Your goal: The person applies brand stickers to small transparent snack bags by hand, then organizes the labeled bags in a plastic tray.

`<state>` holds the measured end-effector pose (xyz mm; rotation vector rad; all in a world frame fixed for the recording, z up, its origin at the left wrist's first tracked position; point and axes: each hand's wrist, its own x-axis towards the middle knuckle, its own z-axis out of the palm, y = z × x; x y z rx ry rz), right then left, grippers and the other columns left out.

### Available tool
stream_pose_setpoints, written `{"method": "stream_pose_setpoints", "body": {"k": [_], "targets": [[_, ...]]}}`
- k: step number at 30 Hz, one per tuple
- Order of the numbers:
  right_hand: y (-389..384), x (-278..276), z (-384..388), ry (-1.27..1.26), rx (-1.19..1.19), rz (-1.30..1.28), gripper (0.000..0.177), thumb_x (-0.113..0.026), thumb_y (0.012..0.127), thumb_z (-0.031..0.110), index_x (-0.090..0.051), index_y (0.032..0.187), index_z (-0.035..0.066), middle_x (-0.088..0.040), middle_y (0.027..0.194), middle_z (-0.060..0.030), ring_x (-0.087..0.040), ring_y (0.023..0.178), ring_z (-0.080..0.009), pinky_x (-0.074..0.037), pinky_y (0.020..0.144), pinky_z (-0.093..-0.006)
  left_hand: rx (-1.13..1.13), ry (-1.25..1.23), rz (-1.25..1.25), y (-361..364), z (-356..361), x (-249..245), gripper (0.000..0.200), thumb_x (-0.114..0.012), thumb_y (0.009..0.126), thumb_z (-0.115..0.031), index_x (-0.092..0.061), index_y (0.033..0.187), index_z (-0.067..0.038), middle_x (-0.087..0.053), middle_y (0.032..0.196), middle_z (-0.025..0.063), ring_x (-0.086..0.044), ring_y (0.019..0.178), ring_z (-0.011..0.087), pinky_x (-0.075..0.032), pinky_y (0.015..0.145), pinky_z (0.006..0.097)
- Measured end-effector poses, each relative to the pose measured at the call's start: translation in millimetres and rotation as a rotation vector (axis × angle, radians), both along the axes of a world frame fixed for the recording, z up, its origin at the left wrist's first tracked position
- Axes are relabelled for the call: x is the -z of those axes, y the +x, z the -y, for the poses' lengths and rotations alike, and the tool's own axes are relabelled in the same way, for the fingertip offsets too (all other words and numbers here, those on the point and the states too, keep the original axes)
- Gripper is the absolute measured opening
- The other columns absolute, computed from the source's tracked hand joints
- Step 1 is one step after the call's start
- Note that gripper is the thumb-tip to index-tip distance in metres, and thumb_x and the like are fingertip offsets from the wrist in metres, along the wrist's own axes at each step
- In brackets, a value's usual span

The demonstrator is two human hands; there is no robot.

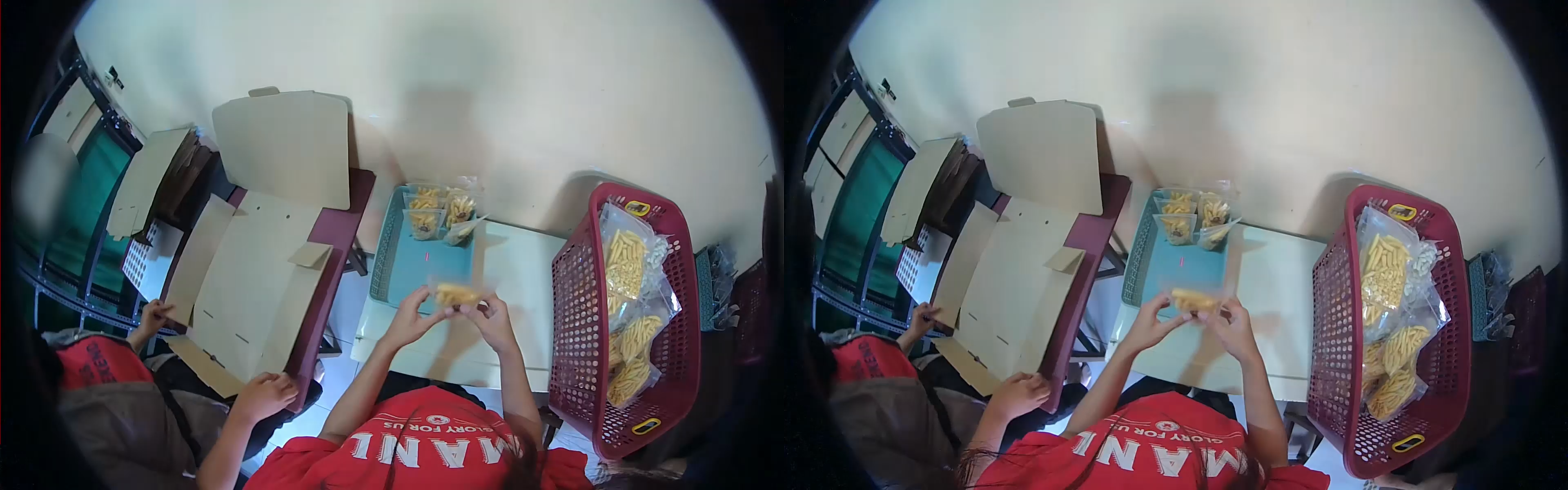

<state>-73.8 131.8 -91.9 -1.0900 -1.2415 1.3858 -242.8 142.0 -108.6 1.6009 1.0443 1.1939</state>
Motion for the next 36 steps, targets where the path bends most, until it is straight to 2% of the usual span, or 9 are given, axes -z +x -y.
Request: {"method": "stream_pose_setpoints", "body": {"k": [1, 2, 5, 12, 14, 21, 29, 31, 36], "targets": [[-1, 6, -3, -0.004, 0.006, 0.000, 0.024, -0.057, 0.073, 0.009, -0.054, 0.094, -0.001, -0.054, 0.089, -0.0052, -0.050, 0.085, -0.0124, -0.039, 0.076, -0.0250, 0.045, 0.204, -0.309, -11, -6, 2, 0.036, -0.062, 0.070, -0.021, -0.048, 0.098, -0.003, -0.053, 0.092, 0.0086, -0.051, 0.082, 0.0160, -0.038, 0.073, 0.0248], [-4, 10, -6, -0.035, -0.028, 0.024, 0.023, -0.059, 0.071, 0.007, -0.055, 0.093, -0.001, -0.054, 0.091, -0.0058, -0.050, 0.086, -0.0129, -0.038, 0.077, -0.0258, 0.101, 0.049, -0.219, -16, -9, 4, 0.043, -0.067, 0.063, -0.020, -0.051, 0.100, -0.006, -0.053, 0.094, 0.0087, -0.052, 0.082, 0.0197, -0.039, 0.074, 0.0278], [-15, 27, -14, 0.011, -0.038, 0.062, 0.027, -0.061, 0.067, 0.004, -0.056, 0.093, 0.001, -0.055, 0.092, -0.0079, -0.050, 0.088, -0.0140, -0.038, 0.079, -0.0264, 0.054, -0.200, -0.040, -22, -15, -9, 0.039, -0.068, 0.061, -0.018, -0.053, 0.095, -0.005, -0.053, 0.093, 0.0092, -0.052, 0.084, 0.0189, -0.039, 0.073, 0.0277], [-38, 33, -25, 0.040, 0.017, 0.229, 0.032, -0.060, 0.064, 0.001, -0.056, 0.095, 0.005, -0.056, 0.091, -0.0093, -0.051, 0.087, -0.0176, -0.038, 0.079, -0.0271, 0.171, -0.054, -0.171, -49, -40, 32, 0.037, -0.067, 0.062, -0.016, -0.052, 0.095, -0.005, -0.052, 0.097, 0.0073, -0.052, 0.087, 0.0181, -0.041, 0.072, 0.0287], [-39, 45, -32, 0.147, 0.063, 0.490, 0.032, -0.059, 0.063, 0.000, -0.057, 0.095, 0.006, -0.056, 0.091, -0.0099, -0.052, 0.086, -0.0183, -0.038, 0.079, -0.0280, 0.055, -0.144, -0.141, -48, -41, 33, 0.038, -0.065, 0.063, -0.016, -0.051, 0.097, -0.006, -0.051, 0.100, 0.0081, -0.051, 0.088, 0.0196, -0.041, 0.071, 0.0314], [-9, 96, -72, 0.106, 0.207, 0.308, 0.030, -0.060, 0.061, -0.003, -0.058, 0.090, 0.005, -0.055, 0.091, -0.0101, -0.052, 0.080, -0.0180, -0.041, 0.072, -0.0273, -0.069, -0.178, -0.232, -68, -43, 48, 0.040, -0.063, 0.066, -0.016, -0.048, 0.103, -0.008, -0.048, 0.100, 0.0096, -0.050, 0.087, 0.0222, -0.042, 0.071, 0.0335], [16, 95, -134, 0.124, 0.084, 0.444, 0.025, -0.064, 0.060, 0.002, -0.058, 0.084, 0.006, -0.057, 0.082, -0.0044, -0.053, 0.075, -0.0123, -0.043, 0.069, -0.0254, -0.135, -0.209, -0.205, -86, -35, 62, 0.043, -0.063, 0.067, -0.016, -0.046, 0.105, -0.010, -0.046, 0.099, 0.0090, -0.051, 0.084, 0.0218, -0.042, 0.068, 0.0319], [15, 88, -142, 0.097, 0.089, 0.732, 0.023, -0.066, 0.058, 0.007, -0.058, 0.080, 0.006, -0.059, 0.073, -0.0028, -0.054, 0.075, -0.0107, -0.043, 0.068, -0.0249, -0.141, -0.210, -0.213, -89, -34, 64, 0.043, -0.063, 0.067, -0.017, -0.046, 0.105, -0.010, -0.046, 0.099, 0.0090, -0.051, 0.083, 0.0215, -0.042, 0.067, 0.0316], [19, 108, -160, 0.045, 0.110, 0.664, 0.024, -0.066, 0.056, 0.005, -0.057, 0.078, 0.004, -0.059, 0.070, -0.0059, -0.057, 0.068, -0.0129, -0.046, 0.063, -0.0245, -0.160, -0.220, -0.224, -94, -33, 69, 0.043, -0.063, 0.067, -0.018, -0.047, 0.106, -0.010, -0.046, 0.097, 0.0087, -0.051, 0.082, 0.0203, -0.041, 0.065, 0.0304]]}}
